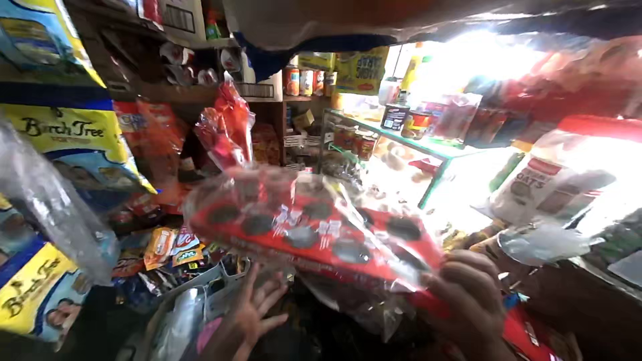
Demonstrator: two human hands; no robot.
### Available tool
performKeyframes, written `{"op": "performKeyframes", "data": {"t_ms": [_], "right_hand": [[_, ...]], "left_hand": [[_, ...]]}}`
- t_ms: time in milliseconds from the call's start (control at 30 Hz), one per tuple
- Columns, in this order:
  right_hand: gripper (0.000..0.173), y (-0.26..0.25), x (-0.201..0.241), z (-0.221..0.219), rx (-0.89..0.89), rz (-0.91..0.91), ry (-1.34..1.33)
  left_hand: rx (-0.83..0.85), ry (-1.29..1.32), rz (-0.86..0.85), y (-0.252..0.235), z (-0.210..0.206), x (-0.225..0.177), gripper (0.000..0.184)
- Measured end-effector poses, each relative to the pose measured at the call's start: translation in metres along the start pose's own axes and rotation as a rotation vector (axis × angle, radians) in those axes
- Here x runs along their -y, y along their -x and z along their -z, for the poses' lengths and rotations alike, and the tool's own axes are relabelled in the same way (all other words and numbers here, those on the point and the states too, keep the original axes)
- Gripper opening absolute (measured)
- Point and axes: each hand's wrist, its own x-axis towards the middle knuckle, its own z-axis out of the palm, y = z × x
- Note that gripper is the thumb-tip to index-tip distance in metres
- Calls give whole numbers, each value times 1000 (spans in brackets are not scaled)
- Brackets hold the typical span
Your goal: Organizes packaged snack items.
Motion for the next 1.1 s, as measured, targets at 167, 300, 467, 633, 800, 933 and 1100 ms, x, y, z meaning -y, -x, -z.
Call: {"op": "performKeyframes", "data": {"t_ms": [167,300,467,633,800,933,1100], "right_hand": [[7,37,41,-23,31,-59,-128],[7,63,62,-40,-2,-80,-170],[20,74,76,-32,312,-81,-297],[42,82,70,-26,399,-270,-559],[50,81,57,-48,191,-398,-413],[40,71,77,-59,240,-377,-519],[52,64,101,-87,432,-261,-406]], "left_hand": [[-65,430,0,-35,-30,4,74],[-202,581,62,-52,-27,22,39],[-197,602,141,-58,1,41,36],[-183,614,163,-56,38,61,16],[-229,559,257,-47,45,64,17],[-270,537,299,-41,32,69,17],[-359,446,305,-42,12,80,29]]}}
